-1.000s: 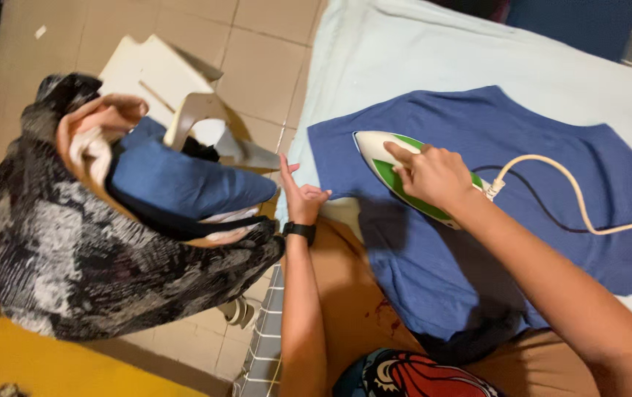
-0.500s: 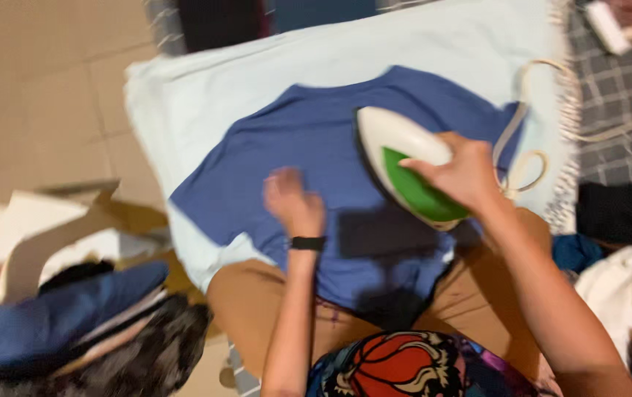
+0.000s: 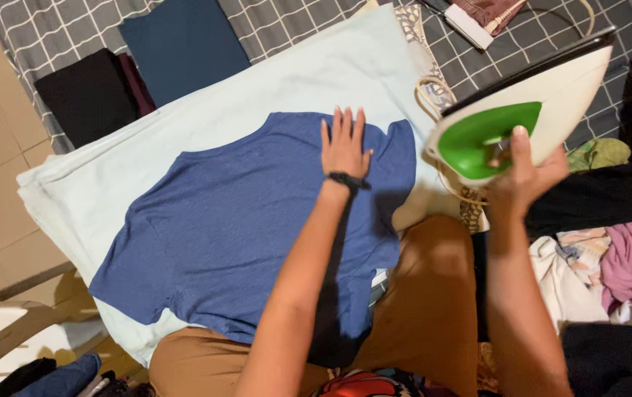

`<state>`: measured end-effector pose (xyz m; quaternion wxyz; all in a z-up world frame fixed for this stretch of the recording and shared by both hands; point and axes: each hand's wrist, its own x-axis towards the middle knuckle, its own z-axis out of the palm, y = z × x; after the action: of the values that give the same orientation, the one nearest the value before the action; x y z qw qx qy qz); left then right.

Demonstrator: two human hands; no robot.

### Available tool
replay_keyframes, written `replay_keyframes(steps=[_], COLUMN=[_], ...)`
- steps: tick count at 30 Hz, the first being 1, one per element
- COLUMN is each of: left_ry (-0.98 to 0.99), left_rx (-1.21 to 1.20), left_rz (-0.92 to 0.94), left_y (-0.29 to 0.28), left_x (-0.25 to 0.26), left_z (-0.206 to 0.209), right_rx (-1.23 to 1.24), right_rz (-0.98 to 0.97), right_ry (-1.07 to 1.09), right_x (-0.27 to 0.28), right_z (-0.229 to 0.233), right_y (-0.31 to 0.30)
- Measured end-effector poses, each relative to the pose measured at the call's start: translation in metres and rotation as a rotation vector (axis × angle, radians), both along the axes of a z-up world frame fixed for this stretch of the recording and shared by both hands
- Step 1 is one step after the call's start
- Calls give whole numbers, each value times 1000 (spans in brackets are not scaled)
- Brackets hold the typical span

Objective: The person irons a blue t-shirt on a white cloth laid on the floor. They smooth the fabric, use a green and white iron to press the front and sleeves, flip the shirt to iron the back, and then fold the shirt neatly.

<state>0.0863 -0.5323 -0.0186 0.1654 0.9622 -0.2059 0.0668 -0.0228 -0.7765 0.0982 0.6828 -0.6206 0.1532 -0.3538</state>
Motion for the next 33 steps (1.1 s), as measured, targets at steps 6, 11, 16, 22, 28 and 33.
replay_keyframes(steps=[6,11,16,22,28,33], left_ry=[345,400,531,693,490,460], left_rx=[65,62,2,313,-60,-252], left_rz=[-62,-34,19,93,-140,-327], left_y=[47,127,163,174,193,205], left_x=[27,-19,-39,-24,-25,-39], left_z=[-18,-10,31,74,80,76], right_rx=[161,2,-146,-284,-793,-1272], right_rz=[-56,13,120,-47,3,740], right_ry=[-113,-14,-52,54,-15,171], right_x=[58,110,115,93,51,65], right_z=[-40,-84,-104,-82,-55,-73], right_y=[47,83,114,128,154,163])
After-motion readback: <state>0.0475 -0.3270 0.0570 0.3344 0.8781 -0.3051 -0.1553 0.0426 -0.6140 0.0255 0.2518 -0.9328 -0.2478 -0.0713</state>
